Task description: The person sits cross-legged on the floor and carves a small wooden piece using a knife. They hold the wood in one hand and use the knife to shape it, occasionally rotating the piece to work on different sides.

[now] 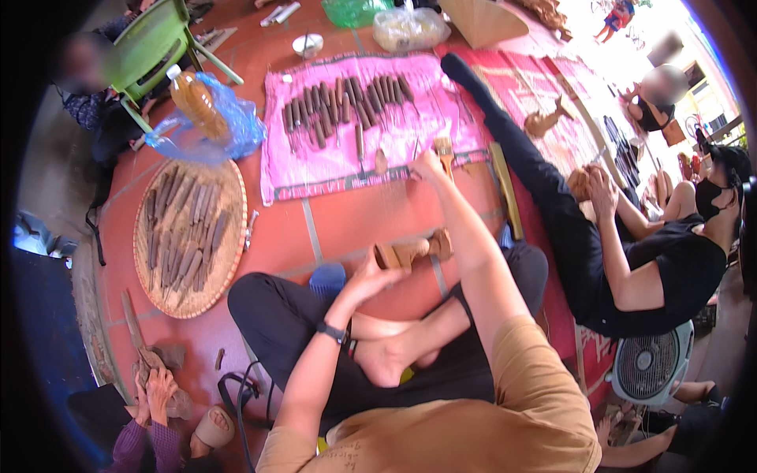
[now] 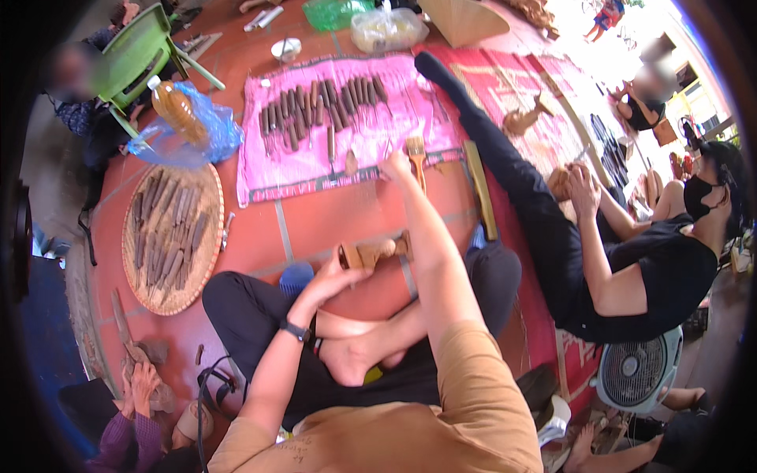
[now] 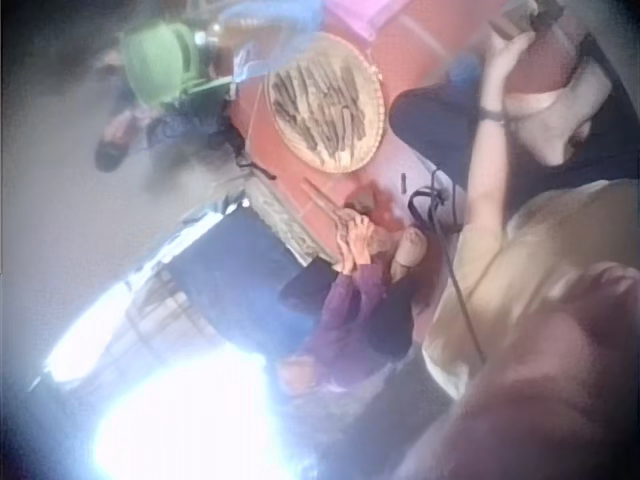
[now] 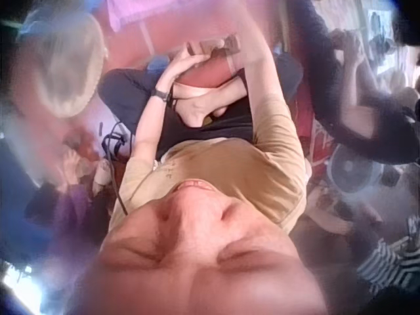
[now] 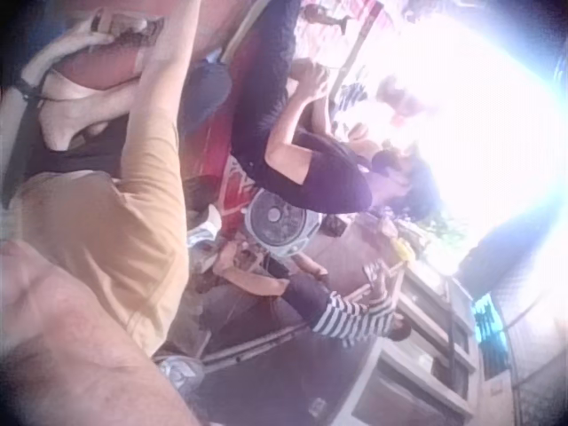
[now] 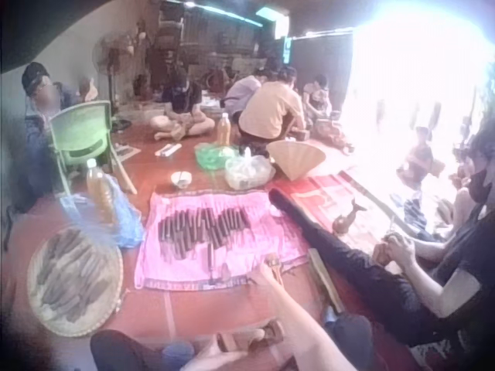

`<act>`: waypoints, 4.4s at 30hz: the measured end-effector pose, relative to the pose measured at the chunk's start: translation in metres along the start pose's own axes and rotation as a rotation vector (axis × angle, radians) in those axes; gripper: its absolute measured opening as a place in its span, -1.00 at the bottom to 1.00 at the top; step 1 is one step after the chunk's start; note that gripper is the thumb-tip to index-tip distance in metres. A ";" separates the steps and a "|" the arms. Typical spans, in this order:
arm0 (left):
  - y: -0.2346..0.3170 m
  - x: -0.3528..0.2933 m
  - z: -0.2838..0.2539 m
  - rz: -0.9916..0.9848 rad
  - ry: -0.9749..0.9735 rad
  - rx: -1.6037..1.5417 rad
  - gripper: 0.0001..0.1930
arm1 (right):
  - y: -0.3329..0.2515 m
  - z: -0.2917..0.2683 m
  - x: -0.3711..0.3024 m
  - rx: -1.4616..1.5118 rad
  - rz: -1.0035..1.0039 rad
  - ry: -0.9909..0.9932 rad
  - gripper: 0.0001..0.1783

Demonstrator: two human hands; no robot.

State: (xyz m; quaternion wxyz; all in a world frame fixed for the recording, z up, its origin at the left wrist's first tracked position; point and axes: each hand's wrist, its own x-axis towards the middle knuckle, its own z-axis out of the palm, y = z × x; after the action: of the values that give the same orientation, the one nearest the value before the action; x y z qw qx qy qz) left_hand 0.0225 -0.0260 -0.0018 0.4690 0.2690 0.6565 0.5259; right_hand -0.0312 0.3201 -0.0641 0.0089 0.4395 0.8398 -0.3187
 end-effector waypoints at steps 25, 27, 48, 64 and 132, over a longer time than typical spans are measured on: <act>0.037 -0.028 0.014 -0.100 0.004 -0.207 0.28 | 0.004 -0.016 -0.241 0.923 -0.267 -0.280 -0.87; 0.037 -0.028 0.017 -0.106 0.019 -0.281 0.27 | 0.004 -0.015 -0.239 0.949 -0.254 -0.275 -0.88; 0.026 -0.006 -0.004 -0.218 -0.013 -0.163 0.09 | -0.003 -0.014 -0.245 1.050 -0.174 -0.370 -0.84; 0.015 -0.002 -0.010 -0.165 -0.041 -0.129 -0.20 | -0.008 -0.008 -0.252 1.134 -0.145 -0.255 -0.83; 0.021 -0.005 -0.002 -0.109 0.021 -0.122 0.00 | -0.015 -0.004 -0.220 0.864 -0.263 -0.542 -0.82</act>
State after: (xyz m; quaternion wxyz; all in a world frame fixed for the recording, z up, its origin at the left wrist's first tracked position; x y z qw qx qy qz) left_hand 0.0199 -0.0247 0.0198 0.5057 0.1984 0.6416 0.5416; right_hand 0.0932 0.1550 0.0116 0.0035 0.1959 0.6473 -0.7366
